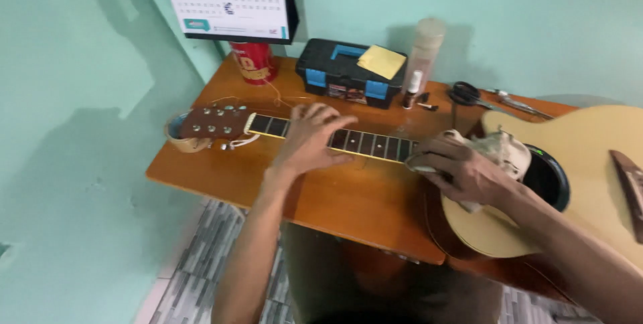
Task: Scrubbing and cleaning the fretboard of an acoustic guitar using a cloth and a small cleaning tool.
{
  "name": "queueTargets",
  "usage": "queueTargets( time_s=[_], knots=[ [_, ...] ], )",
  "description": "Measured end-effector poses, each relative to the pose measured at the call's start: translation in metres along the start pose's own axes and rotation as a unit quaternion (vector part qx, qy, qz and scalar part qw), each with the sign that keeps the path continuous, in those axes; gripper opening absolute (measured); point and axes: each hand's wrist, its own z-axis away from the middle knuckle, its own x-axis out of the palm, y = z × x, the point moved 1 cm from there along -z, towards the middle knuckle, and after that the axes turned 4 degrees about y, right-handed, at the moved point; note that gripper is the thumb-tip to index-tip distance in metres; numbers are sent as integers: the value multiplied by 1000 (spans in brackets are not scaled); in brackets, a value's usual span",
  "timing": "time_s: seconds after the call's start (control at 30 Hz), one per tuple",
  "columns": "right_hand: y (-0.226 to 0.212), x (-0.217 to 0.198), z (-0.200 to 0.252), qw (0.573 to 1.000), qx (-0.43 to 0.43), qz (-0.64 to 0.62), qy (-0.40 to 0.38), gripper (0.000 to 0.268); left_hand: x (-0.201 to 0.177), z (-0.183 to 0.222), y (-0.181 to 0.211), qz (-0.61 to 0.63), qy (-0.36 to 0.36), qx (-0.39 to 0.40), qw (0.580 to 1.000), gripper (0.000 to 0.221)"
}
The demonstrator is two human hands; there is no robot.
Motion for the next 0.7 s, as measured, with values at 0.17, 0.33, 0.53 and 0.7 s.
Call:
queueTargets(
  time_s=[0.17, 0.33, 0.53, 0.7],
  knots=[
    [-8, -1, -9, 995, 21, 96, 31, 35, -82, 50, -53, 10, 168, -2, 986, 106],
    [-1, -2, -3, 989, 92, 118, 14, 28, -89, 69, -139, -45, -129, -278, 951, 123],
    [6, -5, 2, 985, 160, 51, -32, 33, -66, 70, -174, 81, -170, -345, 919, 96],
    [1, -14, 18, 981, 186, 32, -36, 37, -56, 72, -166, 77, -180, -351, 916, 95]
  ],
)
